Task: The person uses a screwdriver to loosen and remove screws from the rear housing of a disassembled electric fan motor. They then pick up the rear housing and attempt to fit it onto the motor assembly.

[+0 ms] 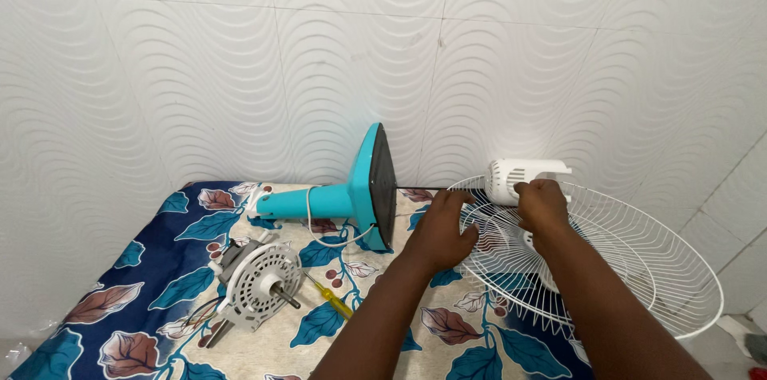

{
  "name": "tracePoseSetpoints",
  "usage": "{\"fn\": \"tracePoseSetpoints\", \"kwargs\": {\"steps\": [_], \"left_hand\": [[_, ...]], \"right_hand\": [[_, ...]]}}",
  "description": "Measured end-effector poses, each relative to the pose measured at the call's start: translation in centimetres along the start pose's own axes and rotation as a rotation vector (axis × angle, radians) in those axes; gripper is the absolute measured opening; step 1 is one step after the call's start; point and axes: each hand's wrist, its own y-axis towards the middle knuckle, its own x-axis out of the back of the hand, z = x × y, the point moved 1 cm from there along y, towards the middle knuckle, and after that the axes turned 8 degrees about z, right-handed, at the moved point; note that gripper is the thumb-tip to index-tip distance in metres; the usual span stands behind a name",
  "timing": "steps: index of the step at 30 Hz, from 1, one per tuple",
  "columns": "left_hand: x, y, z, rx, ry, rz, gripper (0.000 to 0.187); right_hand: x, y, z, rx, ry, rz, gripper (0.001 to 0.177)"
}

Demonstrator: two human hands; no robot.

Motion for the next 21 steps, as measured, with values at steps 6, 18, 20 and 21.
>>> {"fn": "tracePoseSetpoints", "kwargs": {"steps": [6, 18, 20, 21], "left_hand": [[-0.7, 0.3, 0.2, 0.147, 0.062, 0.179, 0.053], [-1.5, 0.3, 1.0, 0.149, 0.043, 0.246, 0.052], [-1.6, 0.3, 1.1, 0.119, 0.026, 0.229, 0.051], [-1.6, 0.3, 1.2, 0.104, 0.018, 0.221, 0.051]], "right_hand": [[0.4, 2.2, -0.9, 0.001, 0.068, 0.049, 0.036], [-0.6, 2.8, -1.6, -0.066, 0.172, 0.022, 0.081], [-0.8, 2.9, -1.9, -0.067, 0.162, 0.063, 0.084], [-0.9, 2.9, -2.1, -0.068, 0.157, 0.083, 0.085]]}}
